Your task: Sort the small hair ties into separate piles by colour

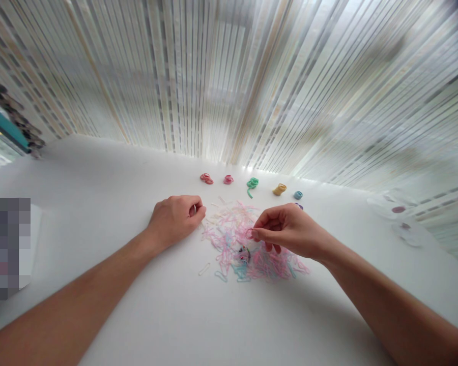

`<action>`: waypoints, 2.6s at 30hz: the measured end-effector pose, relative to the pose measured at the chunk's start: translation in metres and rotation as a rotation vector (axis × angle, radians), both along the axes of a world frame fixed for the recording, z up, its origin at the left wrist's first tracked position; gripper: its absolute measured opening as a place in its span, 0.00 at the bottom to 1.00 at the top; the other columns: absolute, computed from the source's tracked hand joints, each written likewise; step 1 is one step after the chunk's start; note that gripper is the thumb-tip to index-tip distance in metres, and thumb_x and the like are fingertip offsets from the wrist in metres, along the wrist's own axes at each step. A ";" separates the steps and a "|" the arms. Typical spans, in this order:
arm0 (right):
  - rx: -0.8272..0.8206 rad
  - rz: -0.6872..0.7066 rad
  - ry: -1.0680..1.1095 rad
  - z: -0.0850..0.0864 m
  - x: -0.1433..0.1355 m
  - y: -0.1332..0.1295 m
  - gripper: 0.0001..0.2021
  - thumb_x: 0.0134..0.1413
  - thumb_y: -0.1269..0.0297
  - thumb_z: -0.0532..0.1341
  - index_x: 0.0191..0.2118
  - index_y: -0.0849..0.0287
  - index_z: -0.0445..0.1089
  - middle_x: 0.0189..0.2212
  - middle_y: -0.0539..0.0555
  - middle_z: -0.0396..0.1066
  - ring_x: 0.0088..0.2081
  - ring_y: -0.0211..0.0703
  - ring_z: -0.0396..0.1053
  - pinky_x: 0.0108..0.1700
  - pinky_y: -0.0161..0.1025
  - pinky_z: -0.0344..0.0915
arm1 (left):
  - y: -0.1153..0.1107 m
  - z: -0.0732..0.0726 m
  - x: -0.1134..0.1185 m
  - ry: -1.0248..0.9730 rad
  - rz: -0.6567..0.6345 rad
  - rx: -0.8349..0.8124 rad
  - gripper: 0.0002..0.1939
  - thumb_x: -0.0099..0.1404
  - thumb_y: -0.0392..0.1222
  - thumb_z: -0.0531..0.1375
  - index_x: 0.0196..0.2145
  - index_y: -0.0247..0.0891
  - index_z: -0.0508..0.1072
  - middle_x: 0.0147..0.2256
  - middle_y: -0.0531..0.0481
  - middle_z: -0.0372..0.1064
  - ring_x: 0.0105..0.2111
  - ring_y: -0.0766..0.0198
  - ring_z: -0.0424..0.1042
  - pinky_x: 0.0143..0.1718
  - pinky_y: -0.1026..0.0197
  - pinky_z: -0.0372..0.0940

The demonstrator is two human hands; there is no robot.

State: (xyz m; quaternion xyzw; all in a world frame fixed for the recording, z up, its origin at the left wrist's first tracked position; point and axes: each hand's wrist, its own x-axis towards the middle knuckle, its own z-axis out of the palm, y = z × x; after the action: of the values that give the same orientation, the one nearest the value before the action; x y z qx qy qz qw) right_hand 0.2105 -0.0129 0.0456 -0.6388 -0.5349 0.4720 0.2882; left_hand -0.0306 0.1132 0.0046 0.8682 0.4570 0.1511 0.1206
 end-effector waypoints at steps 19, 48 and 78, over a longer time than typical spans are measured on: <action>0.124 -0.084 -0.132 0.004 -0.019 0.019 0.11 0.54 0.58 0.67 0.31 0.63 0.77 0.28 0.59 0.79 0.21 0.36 0.73 0.16 0.28 0.62 | -0.002 0.000 -0.002 -0.052 -0.031 -0.032 0.14 0.67 0.49 0.52 0.30 0.43 0.74 0.31 0.51 0.77 0.32 0.59 0.73 0.31 0.58 0.54; 0.548 -0.205 -0.050 -0.013 -0.028 -0.027 0.05 0.51 0.66 0.70 0.30 0.60 0.74 0.27 0.55 0.79 0.27 0.43 0.77 0.29 0.35 0.75 | 0.001 -0.001 -0.002 -0.057 -0.012 -0.030 0.14 0.66 0.50 0.52 0.28 0.42 0.70 0.27 0.53 0.72 0.28 0.62 0.67 0.30 0.59 0.49; 1.356 0.160 -0.673 -0.031 -0.008 -0.060 0.08 0.54 0.83 0.65 0.35 0.63 0.73 0.34 0.58 0.77 0.32 0.42 0.75 0.30 0.39 0.73 | -0.001 0.005 0.002 0.023 0.051 -0.043 0.14 0.64 0.52 0.54 0.28 0.43 0.72 0.24 0.55 0.68 0.26 0.64 0.64 0.30 0.60 0.51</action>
State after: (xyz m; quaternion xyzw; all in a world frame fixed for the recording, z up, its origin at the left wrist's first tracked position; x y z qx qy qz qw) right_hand 0.2023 -0.0730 0.0150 -0.3906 -0.8114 -0.1608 0.4039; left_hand -0.0291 0.1126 0.0097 0.8551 0.4837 0.1345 0.1299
